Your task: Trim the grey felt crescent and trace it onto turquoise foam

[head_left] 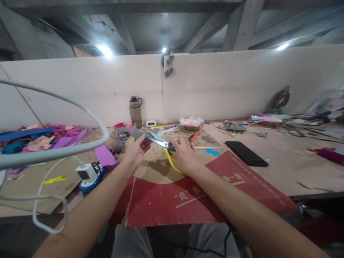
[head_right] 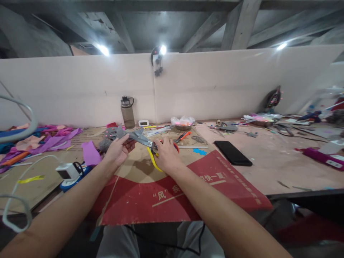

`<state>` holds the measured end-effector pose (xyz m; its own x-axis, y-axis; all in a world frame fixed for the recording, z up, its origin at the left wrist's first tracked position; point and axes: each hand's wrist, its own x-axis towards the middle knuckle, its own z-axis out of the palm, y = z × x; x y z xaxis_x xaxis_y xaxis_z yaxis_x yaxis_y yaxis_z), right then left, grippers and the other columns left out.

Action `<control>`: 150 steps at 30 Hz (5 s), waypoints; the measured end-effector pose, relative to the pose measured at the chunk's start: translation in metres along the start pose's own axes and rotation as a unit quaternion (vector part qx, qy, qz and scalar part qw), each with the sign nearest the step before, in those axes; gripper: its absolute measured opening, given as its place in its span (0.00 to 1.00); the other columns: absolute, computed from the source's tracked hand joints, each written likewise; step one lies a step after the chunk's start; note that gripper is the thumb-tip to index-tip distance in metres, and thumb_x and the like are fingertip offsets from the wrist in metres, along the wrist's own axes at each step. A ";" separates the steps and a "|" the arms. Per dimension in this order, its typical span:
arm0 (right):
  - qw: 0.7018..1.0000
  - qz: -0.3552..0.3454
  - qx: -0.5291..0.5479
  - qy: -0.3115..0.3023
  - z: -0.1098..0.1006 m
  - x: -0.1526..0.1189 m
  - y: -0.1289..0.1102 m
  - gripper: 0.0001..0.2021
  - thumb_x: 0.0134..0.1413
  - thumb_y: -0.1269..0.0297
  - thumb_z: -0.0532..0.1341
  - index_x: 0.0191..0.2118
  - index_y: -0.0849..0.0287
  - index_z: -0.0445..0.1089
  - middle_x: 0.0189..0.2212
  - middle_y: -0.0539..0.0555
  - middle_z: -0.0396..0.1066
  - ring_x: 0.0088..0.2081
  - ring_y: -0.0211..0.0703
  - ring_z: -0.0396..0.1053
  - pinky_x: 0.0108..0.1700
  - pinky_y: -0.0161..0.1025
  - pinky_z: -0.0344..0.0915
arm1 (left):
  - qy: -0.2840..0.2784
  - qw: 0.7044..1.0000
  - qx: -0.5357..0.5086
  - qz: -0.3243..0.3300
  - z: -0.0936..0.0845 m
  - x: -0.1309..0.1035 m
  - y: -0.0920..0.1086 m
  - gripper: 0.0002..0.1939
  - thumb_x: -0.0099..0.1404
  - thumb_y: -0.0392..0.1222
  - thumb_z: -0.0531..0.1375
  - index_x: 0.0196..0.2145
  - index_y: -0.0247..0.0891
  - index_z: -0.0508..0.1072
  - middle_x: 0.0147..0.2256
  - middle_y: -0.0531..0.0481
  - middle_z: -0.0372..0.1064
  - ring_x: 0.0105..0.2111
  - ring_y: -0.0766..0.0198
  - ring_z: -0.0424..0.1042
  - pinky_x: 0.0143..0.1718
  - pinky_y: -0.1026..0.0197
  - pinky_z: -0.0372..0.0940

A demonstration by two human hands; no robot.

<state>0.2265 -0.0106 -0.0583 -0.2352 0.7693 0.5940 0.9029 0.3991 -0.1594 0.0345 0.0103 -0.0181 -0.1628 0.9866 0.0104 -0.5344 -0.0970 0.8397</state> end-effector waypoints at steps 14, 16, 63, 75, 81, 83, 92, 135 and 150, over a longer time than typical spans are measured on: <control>0.996 -0.003 -0.076 -0.042 -0.013 0.001 -0.005 0.16 0.60 0.64 0.52 0.53 0.55 0.65 0.42 0.61 0.65 0.43 0.49 0.63 0.43 0.40 0.59 | -0.010 0.995 -0.070 -0.071 -0.001 0.002 -0.005 0.08 0.66 0.32 0.56 0.29 0.35 0.71 0.26 0.48 0.75 0.28 0.65 0.76 0.26 0.66 0.63; 0.995 -0.003 -0.092 -0.048 -0.015 0.002 -0.007 0.17 0.61 0.64 0.52 0.54 0.55 0.65 0.41 0.61 0.66 0.43 0.50 0.64 0.42 0.40 0.59 | -0.009 0.994 -0.077 -0.079 0.000 0.002 -0.005 0.09 0.67 0.33 0.55 0.30 0.34 0.72 0.26 0.48 0.75 0.28 0.65 0.76 0.27 0.66 0.63; 0.998 0.023 0.010 -0.062 -0.010 0.001 0.001 0.13 0.59 0.69 0.52 0.46 0.54 0.68 0.38 0.56 0.69 0.37 0.44 0.67 0.37 0.37 0.58 | 0.034 0.999 -0.014 0.009 -0.008 0.011 -0.009 0.05 0.64 0.32 0.58 0.29 0.33 0.71 0.25 0.49 0.74 0.25 0.67 0.75 0.23 0.69 0.62; 0.999 0.036 -0.006 -0.041 -0.002 -0.001 -0.003 0.16 0.55 0.62 0.58 0.49 0.56 0.65 0.44 0.61 0.61 0.45 0.52 0.61 0.45 0.43 0.60 | -0.012 1.000 -0.017 0.018 -0.002 0.004 -0.011 0.05 0.60 0.28 0.59 0.30 0.34 0.72 0.30 0.47 0.76 0.28 0.64 0.76 0.31 0.64 0.69; 0.996 0.035 -0.045 -0.067 -0.008 0.000 -0.003 0.14 0.58 0.64 0.55 0.50 0.53 0.66 0.44 0.62 0.63 0.44 0.52 0.63 0.41 0.41 0.60 | -0.026 0.999 -0.020 0.019 0.003 -0.001 -0.013 0.06 0.57 0.27 0.61 0.29 0.35 0.70 0.31 0.46 0.77 0.30 0.64 0.76 0.35 0.62 0.69; 0.996 0.029 -0.047 -0.074 -0.008 0.000 -0.003 0.14 0.60 0.63 0.53 0.50 0.53 0.66 0.44 0.61 0.64 0.44 0.51 0.63 0.40 0.40 0.60 | -0.023 0.999 -0.022 0.014 0.002 0.000 -0.014 0.06 0.57 0.26 0.60 0.30 0.35 0.71 0.30 0.47 0.77 0.30 0.64 0.76 0.35 0.62 0.69; 0.993 -0.010 -0.089 -0.074 -0.010 0.002 -0.003 0.13 0.62 0.65 0.50 0.47 0.57 0.68 0.40 0.61 0.68 0.40 0.50 0.66 0.38 0.40 0.59 | -0.013 0.999 -0.030 -0.026 -0.002 0.006 -0.014 0.06 0.59 0.26 0.58 0.29 0.32 0.72 0.31 0.45 0.77 0.31 0.64 0.77 0.31 0.65 0.70; 0.996 0.061 0.053 -0.029 0.001 0.005 0.006 0.16 0.56 0.63 0.58 0.51 0.57 0.65 0.42 0.59 0.63 0.43 0.48 0.64 0.42 0.39 0.62 | -0.011 1.000 0.006 0.004 0.001 0.005 -0.021 0.09 0.54 0.23 0.60 0.32 0.32 0.74 0.31 0.46 0.77 0.31 0.62 0.77 0.38 0.58 0.73; 0.991 0.084 -0.079 -0.074 -0.020 0.006 -0.007 0.16 0.60 0.66 0.52 0.52 0.52 0.66 0.43 0.61 0.62 0.45 0.51 0.63 0.42 0.42 0.62 | -0.060 0.995 0.052 0.058 0.005 -0.004 -0.026 0.10 0.52 0.28 0.63 0.35 0.34 0.76 0.43 0.44 0.75 0.41 0.59 0.74 0.38 0.58 0.74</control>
<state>0.2262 -0.0187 -0.0382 -0.1169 0.8877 0.4453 0.9760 0.1858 -0.1140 0.0529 0.0094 -0.0375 -0.1139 0.9788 0.1703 -0.4279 -0.2030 0.8807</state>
